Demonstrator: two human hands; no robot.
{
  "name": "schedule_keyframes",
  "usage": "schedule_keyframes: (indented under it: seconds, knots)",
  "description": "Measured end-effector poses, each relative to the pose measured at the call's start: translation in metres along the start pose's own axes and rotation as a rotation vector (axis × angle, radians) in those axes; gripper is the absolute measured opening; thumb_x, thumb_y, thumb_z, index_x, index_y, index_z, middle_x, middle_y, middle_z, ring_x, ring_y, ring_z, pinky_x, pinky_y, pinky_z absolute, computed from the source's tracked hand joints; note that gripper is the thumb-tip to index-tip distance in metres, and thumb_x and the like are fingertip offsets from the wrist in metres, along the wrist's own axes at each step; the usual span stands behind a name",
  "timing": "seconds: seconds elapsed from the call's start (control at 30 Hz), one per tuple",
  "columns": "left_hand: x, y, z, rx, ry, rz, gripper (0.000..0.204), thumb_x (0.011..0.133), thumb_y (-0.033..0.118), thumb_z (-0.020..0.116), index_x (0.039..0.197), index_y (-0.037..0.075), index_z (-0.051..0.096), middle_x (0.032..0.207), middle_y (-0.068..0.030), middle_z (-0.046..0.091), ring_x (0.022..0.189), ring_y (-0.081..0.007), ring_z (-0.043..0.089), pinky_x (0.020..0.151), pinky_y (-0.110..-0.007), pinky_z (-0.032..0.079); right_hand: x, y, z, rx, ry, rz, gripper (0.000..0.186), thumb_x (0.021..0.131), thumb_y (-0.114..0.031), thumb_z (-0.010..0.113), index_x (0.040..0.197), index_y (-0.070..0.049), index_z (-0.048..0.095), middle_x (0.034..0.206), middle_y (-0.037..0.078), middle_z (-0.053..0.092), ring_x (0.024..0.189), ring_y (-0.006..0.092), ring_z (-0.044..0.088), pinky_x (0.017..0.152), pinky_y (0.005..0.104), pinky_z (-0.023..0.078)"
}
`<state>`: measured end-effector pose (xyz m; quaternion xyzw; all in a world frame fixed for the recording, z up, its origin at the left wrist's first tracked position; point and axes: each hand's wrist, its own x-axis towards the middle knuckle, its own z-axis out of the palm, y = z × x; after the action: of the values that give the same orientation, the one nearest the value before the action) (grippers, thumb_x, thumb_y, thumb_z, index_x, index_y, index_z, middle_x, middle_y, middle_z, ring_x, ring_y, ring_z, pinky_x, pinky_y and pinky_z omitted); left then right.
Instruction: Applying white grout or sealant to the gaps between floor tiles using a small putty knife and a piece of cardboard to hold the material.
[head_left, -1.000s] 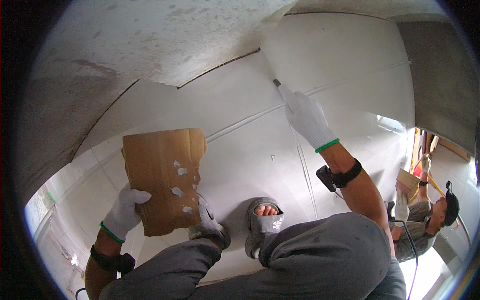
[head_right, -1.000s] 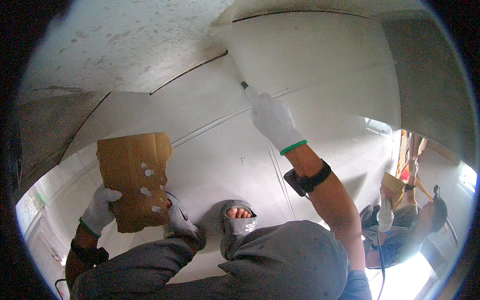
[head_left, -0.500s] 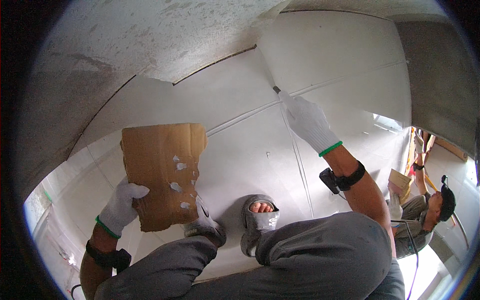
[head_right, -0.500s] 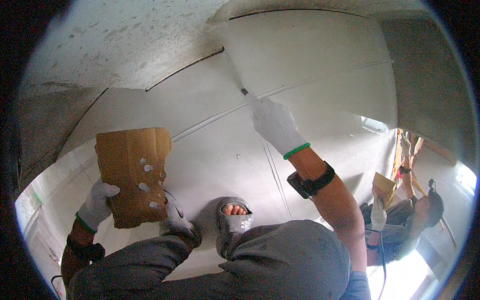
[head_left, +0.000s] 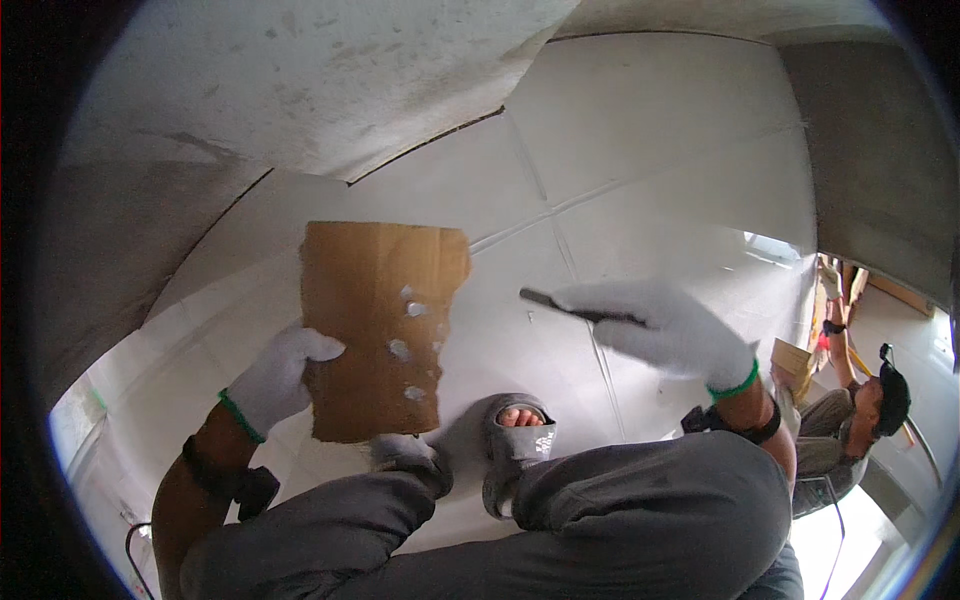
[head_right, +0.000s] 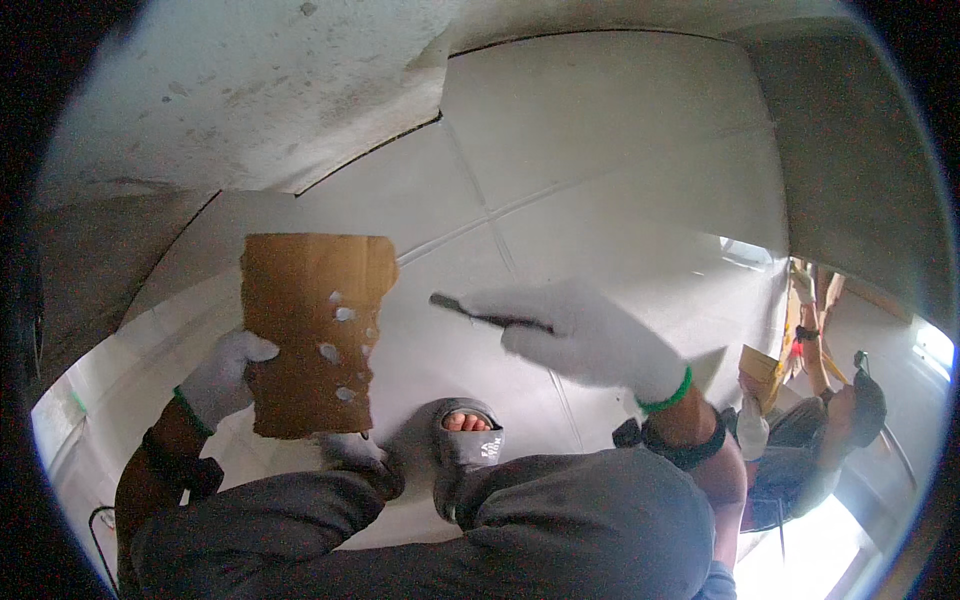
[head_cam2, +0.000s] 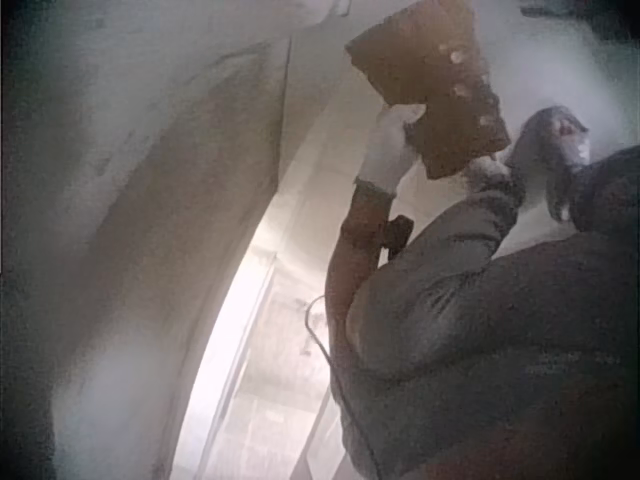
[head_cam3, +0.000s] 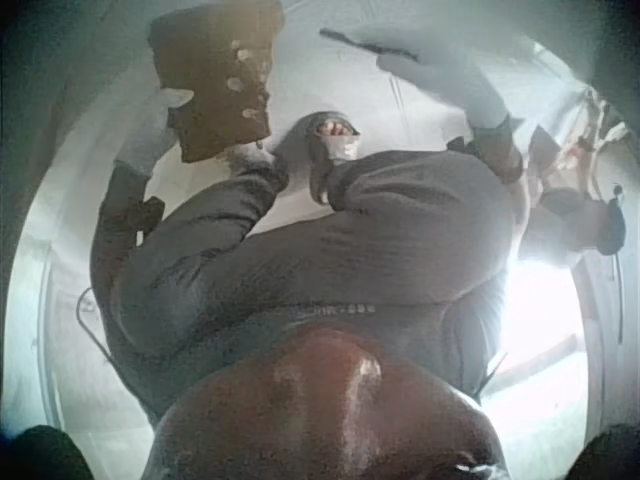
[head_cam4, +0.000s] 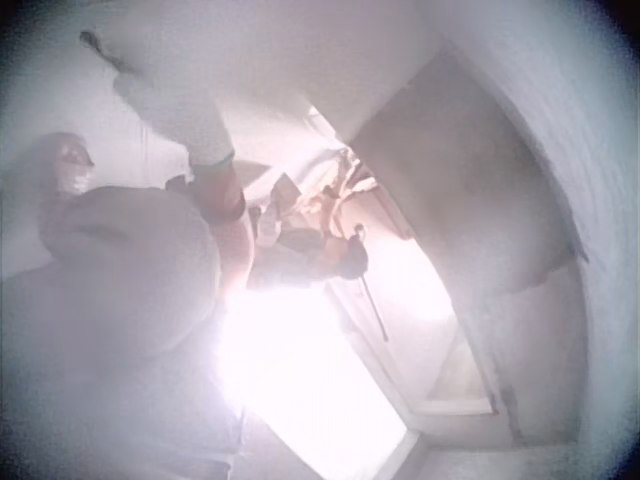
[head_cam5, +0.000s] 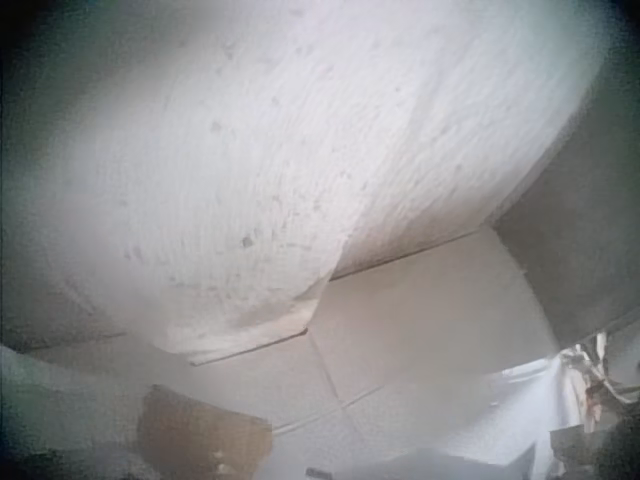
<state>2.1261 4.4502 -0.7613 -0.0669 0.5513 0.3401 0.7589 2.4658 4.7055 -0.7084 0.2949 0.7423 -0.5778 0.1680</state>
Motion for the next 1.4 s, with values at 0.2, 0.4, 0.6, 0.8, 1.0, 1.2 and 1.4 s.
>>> schedule_keyframes:
  seconds: [0.2,0.4,0.6,0.8,1.0,1.2,1.4]
  knots:
    - [0.025,0.01,0.019,-0.064,0.002,-0.125,0.065,0.088,0.014,0.054,0.15,-0.005,0.045,0.141,-0.0249,0.061,0.128,-0.0377,0.064,0.115,-0.053,0.048,-0.001,0.013,0.057,0.271,0.074,-0.024,0.052,0.095,-0.015,0.065,0.146,-0.009,0.059,0.109,0.019,0.073,0.088,0.0251,0.072,0.083,0.0348,0.055]
    - [0.037,0.007,0.015,-0.09,-0.078,-0.225,0.067,0.087,0.014,0.055,0.15,-0.005,0.045,0.143,-0.0259,0.059,0.128,-0.0392,0.063,0.115,-0.055,0.047,0.016,0.033,0.088,0.297,0.284,-0.119,0.051,0.096,-0.012,0.064,0.147,-0.012,0.059,0.109,0.018,0.072,0.088,0.0276,0.072,0.081,0.0366,0.056]
    - [0.037,0.017,0.028,-0.05,-0.061,-0.148,0.067,0.087,0.012,0.054,0.151,-0.004,0.043,0.144,-0.025,0.058,0.129,-0.0396,0.062,0.115,-0.056,0.048,0.007,0.059,0.09,-0.017,0.23,-0.051,0.053,0.094,-0.008,0.065,0.146,-0.01,0.058,0.092,0.017,0.068,0.08,0.0345,0.068,0.074,0.0405,0.056]
    - [0.034,0.007,-0.004,-0.019,0.012,-0.086,0.067,0.087,0.011,0.055,0.152,-0.001,0.042,0.144,-0.0227,0.059,0.129,-0.0384,0.063,0.113,-0.055,0.05,0.006,0.093,0.082,-0.11,0.488,-0.014,0.05,0.095,-0.009,0.064,0.145,-0.011,0.059,0.088,0.016,0.067,0.079,0.0332,0.068,0.072,0.0424,0.054]
    - [0.024,-0.001,-0.007,-0.023,0.015,-0.064,0.066,0.088,0.013,0.057,0.15,-0.003,0.044,0.143,-0.0219,0.06,0.127,-0.0366,0.064,0.111,-0.053,0.052,0.05,0.133,0.062,-0.288,0.566,0.084,0.046,0.098,-0.013,0.062,0.144,-0.013,0.06,0.088,0.018,0.066,0.079,0.0365,0.067,0.071,0.0445,0.054]
    - [0.012,-0.011,-0.02,-0.033,0.057,-0.031,0.07,0.085,0.016,0.061,0.15,-0.003,0.044,0.141,-0.0207,0.061,0.127,-0.0352,0.064,0.111,-0.051,0.052,0.064,0.16,0.027,-0.524,0.533,0.065,0.037,0.103,-0.023,0.06,0.139,-0.013,0.063,0.1,0.017,0.07,0.083,0.0373,0.068,0.077,0.0456,0.055]
    - [-0.006,-0.024,-0.032,-0.04,0.11,-0.018,0.077,0.081,0.018,0.065,0.151,-0.002,0.042,0.142,-0.0209,0.06,0.128,-0.0372,0.063,0.11,-0.054,0.053,0.067,0.119,-0.063,-0.616,0.236,0.248,0.032,0.106,-0.031,0.059,0.13,-0.013,0.07,0.112,0.016,0.075,0.091,0.0328,0.071,0.081,0.0425,0.055]
